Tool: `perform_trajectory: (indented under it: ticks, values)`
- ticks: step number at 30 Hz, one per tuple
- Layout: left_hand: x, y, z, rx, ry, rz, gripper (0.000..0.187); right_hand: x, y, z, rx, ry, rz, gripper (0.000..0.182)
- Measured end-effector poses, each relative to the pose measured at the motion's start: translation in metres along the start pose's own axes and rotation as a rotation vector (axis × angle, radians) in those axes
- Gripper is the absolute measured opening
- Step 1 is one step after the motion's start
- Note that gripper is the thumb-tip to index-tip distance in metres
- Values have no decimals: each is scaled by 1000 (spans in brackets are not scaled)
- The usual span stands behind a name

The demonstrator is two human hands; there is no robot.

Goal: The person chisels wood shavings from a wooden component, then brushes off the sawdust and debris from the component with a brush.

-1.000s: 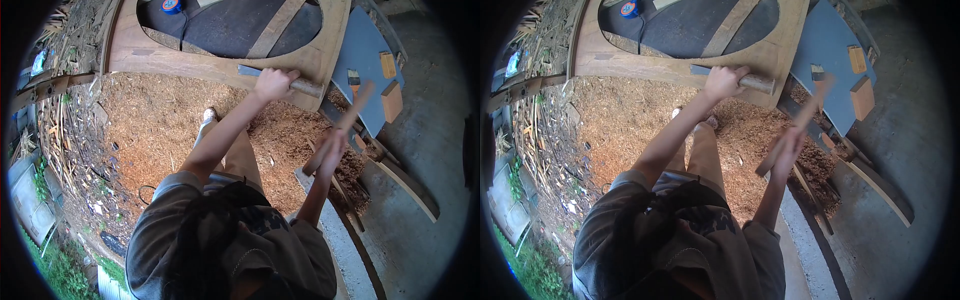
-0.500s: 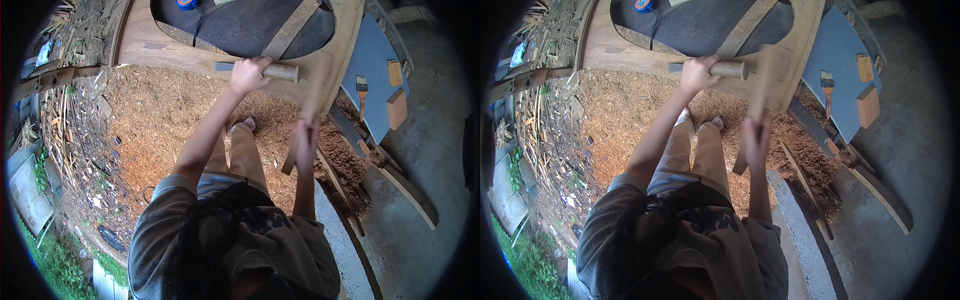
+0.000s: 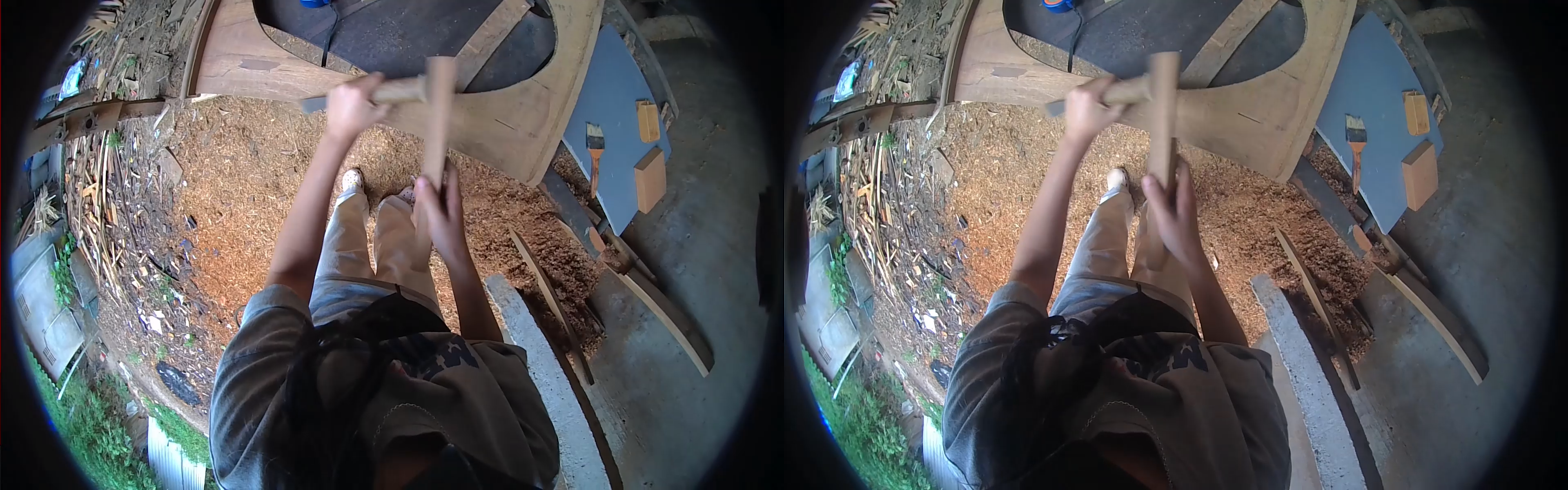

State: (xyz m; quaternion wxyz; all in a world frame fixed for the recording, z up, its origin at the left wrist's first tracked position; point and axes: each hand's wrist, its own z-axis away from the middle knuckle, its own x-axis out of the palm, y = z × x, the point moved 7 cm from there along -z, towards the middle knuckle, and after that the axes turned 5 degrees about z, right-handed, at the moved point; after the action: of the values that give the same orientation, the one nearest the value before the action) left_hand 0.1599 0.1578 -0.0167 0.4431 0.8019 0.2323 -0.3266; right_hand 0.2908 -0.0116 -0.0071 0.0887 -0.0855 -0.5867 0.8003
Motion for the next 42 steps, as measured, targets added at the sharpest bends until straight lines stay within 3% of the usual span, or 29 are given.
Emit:
perform_trajectory:
  ticks: [2, 4, 6, 8, 10, 12, 13, 15, 16, 20, 22, 24, 25, 26, 28, 31, 34, 35, 36, 38, 39, 40, 42]
  values:
    - [-17, -27, 5, -97, 68, 4, 23, -19, -6, 9, -26, -16, 111, 44]
    - [-37, -9, 10, -20, 102, -151, 20, -59, 8, 18, 139, 189, -31, 44]
    - [-13, 16, 27, 77, -29, 29, 24, -94, 7, 36, 225, 329, -167, 51]
    - [15, 80, 47, 352, -103, 126, 33, -123, 22, 55, 236, 437, -177, 51]
    - [49, 152, 53, 445, -234, 191, 28, -145, 29, 74, 248, 535, -197, 52]
    - [82, 207, 60, 580, -176, 295, 28, -175, 23, 94, 203, 737, -127, 47]
    - [107, 227, 62, 540, -326, 326, 29, -185, 25, 101, 201, 737, -126, 47]
    - [138, 255, 62, 569, -386, 354, 33, -212, 20, 115, 115, 851, -101, 39]
    - [145, 257, 62, 569, -386, 358, 33, -224, 14, 122, 75, 915, -65, 33]
    - [170, 248, 55, 466, -519, 295, 31, -254, -15, 136, -117, 1036, -31, 35]
    - [168, 239, 44, 366, -574, 235, 33, -267, -11, 140, -167, 1172, -145, 38]
    - [166, 234, 39, 383, -553, 266, 27, -255, 3, 133, -146, 1166, -127, 40]
    - [169, 232, 40, 382, -568, 245, 28, -240, 19, 126, -78, 1107, -145, 40]
    - [170, 229, 38, 382, -580, 223, 29, -228, 60, 115, 22, 852, -286, 35]
    - [164, 217, 35, 355, -567, 227, 31, -180, 27, 99, 204, 494, -94, 34]
    - [154, 205, 30, 286, -581, 223, 35, -214, 26, 100, 89, 822, -288, 34]
    - [148, 204, 28, 252, -626, 183, 36, -201, 34, 91, -19, 894, -537, 36]
    - [147, 202, 26, 250, -647, 143, 37, -189, 54, 85, 158, 659, -320, 38]
    - [145, 196, 26, 247, -647, 142, 37, -188, 49, 86, 160, 656, -319, 38]
    - [139, 176, 23, 167, -635, 128, 39, -181, 28, 79, 141, 477, 64, 40]
    - [134, 172, 22, 160, -635, 128, 39, -193, 29, 79, 145, 667, -114, 41]
    - [129, 170, 23, 142, -642, 127, 39, -190, 29, 73, 151, 662, -110, 41]
    - [127, 167, 24, 126, -644, 130, 40, -189, 31, 78, -7, 987, -639, 29]
